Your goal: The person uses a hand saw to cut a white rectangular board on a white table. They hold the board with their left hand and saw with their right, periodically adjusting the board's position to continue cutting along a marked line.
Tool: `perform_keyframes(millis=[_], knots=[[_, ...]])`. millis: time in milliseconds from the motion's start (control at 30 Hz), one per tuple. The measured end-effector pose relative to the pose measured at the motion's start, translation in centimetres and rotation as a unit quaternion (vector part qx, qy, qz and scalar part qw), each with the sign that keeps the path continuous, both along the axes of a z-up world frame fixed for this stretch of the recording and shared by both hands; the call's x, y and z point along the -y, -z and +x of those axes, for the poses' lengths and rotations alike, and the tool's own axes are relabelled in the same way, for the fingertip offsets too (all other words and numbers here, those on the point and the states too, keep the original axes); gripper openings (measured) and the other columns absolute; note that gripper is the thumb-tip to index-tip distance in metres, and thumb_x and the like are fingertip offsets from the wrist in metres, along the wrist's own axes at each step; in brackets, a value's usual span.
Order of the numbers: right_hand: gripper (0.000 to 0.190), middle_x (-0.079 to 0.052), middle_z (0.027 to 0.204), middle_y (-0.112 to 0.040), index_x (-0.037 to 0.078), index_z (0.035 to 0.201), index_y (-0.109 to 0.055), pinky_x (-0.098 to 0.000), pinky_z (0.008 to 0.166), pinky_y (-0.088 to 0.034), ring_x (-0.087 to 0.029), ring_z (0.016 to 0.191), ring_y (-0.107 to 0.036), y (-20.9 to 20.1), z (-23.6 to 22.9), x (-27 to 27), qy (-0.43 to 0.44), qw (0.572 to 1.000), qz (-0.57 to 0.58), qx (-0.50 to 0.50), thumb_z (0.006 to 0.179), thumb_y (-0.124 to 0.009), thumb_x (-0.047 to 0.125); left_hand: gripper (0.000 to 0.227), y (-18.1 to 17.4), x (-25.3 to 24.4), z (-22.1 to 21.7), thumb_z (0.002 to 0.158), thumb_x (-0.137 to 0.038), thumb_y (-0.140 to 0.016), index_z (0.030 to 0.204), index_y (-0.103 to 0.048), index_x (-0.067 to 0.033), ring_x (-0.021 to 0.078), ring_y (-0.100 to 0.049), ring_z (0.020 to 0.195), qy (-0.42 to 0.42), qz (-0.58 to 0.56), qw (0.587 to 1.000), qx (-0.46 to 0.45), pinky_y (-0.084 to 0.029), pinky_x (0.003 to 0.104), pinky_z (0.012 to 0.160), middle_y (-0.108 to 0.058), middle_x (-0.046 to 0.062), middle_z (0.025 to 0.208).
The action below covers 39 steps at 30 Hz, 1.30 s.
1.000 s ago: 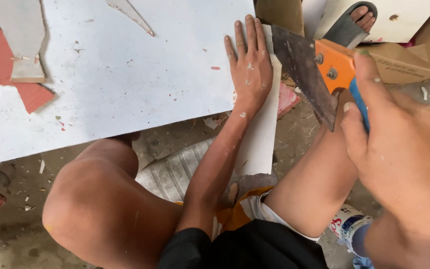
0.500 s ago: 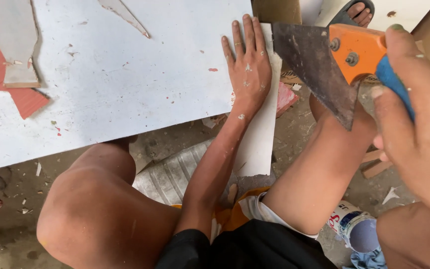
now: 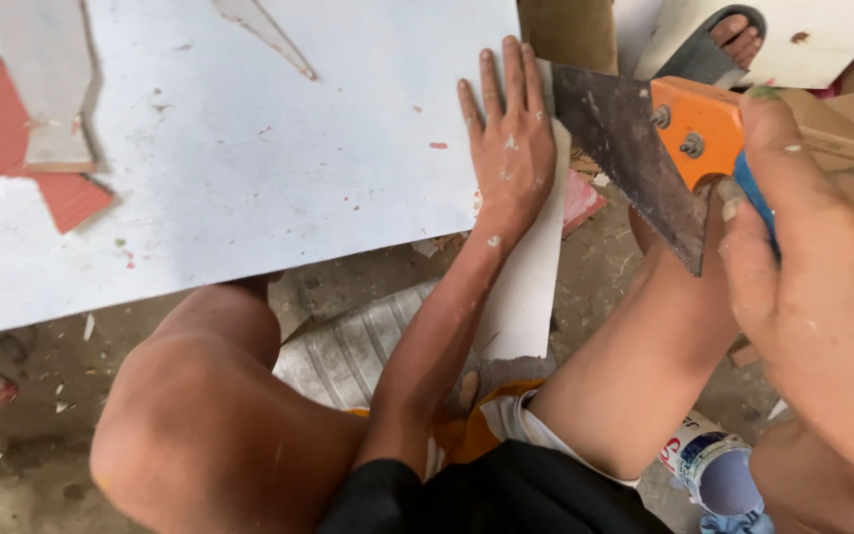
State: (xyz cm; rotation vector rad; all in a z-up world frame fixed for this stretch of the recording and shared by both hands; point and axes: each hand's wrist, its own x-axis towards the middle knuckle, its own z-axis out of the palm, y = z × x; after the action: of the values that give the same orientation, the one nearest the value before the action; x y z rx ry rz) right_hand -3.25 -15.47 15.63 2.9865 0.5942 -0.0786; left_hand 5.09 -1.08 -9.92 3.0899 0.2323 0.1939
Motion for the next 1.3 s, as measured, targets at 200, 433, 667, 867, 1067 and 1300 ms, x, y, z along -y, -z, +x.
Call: perform_keyframes(millis=[200, 433, 667, 867, 1067, 1300], knots=[[0.065, -0.015, 0.125, -0.079, 0.007, 0.168, -0.057, -0.0471, 0.076, -0.057, -0.041, 0.096, -0.075, -1.1, -0.9, -0.6, -0.018, 0.996, -0.062, 0.063, 0.104, -0.055, 0.020, 0.063, 0.6, 0.3, 0.3, 0.106, -0.019, -0.044, 0.164, -0.021, -0.0096, 0.0331, -0.022, 0.160, 0.008, -0.010, 1.000, 0.006, -0.019, 0.055, 0.131, -0.024, 0.008, 0.172], [0.062, -0.035, 0.103, -0.067, 0.006, 0.165, -0.040, -0.0642, 0.082, -0.043, -0.060, 0.095, -0.058, -3.3, -3.5, -2.8, 0.144, 0.975, 0.135, -0.103, 0.105, -0.045, 0.020, 0.064, 0.8, 0.4, -0.4, 0.103, -0.017, -0.045, 0.164, -0.025, -0.0111, 0.0343, -0.025, 0.159, 0.009, -0.039, 0.997, 0.070, -0.019, 0.057, 0.131, -0.030, 0.011, 0.170], [0.087, -0.006, 0.069, -0.073, 0.019, 0.169, -0.024, -0.0368, 0.068, -0.051, -0.022, 0.058, -0.070, 3.4, -10.5, -1.4, 0.297, 0.862, 0.389, -0.130, 0.091, -0.064, 0.020, 0.054, 0.7, -0.3, -0.5, 0.105, -0.016, -0.034, 0.160, -0.036, -0.0117, 0.0410, -0.031, 0.156, 0.038, -0.150, 0.978, 0.142, -0.020, 0.060, 0.129, -0.038, 0.017, 0.165], [0.061, -0.007, 0.058, -0.053, 0.011, 0.151, -0.049, -0.0318, 0.039, -0.046, -0.017, 0.040, -0.050, 15.1, -13.7, -1.4, 0.330, 0.728, 0.571, -0.188, 0.091, -0.063, 0.010, 0.055, 2.1, 0.0, -0.1, 0.103, -0.011, -0.033, 0.158, -0.040, -0.0103, 0.0418, -0.028, 0.156, 0.038, -0.136, 0.981, 0.136, -0.016, 0.060, 0.130, -0.035, 0.017, 0.166], [0.090, -0.014, 0.100, -0.074, 0.029, 0.165, -0.023, -0.0366, 0.074, -0.052, -0.035, 0.077, -0.070, 19.2, -14.2, -3.2, 0.314, 0.810, 0.405, -0.285, 0.085, -0.063, 0.023, 0.063, 1.6, 0.1, -1.0, 0.104, -0.009, -0.046, 0.163, -0.026, -0.0101, 0.0356, -0.039, 0.155, 0.012, -0.101, 0.984, 0.145, -0.031, 0.053, 0.129, -0.027, 0.016, 0.170], [0.092, -0.018, 0.128, -0.068, 0.025, 0.166, -0.016, -0.0486, 0.081, -0.052, -0.047, 0.102, -0.065, 19.7, -14.3, -4.3, 0.280, 0.835, 0.388, -0.271, 0.085, -0.060, 0.018, 0.061, 2.1, -0.1, -1.0, 0.107, -0.022, -0.048, 0.163, -0.029, -0.0099, 0.0324, -0.041, 0.155, 0.012, -0.088, 0.983, 0.161, -0.031, 0.051, 0.130, -0.029, 0.015, 0.170]])
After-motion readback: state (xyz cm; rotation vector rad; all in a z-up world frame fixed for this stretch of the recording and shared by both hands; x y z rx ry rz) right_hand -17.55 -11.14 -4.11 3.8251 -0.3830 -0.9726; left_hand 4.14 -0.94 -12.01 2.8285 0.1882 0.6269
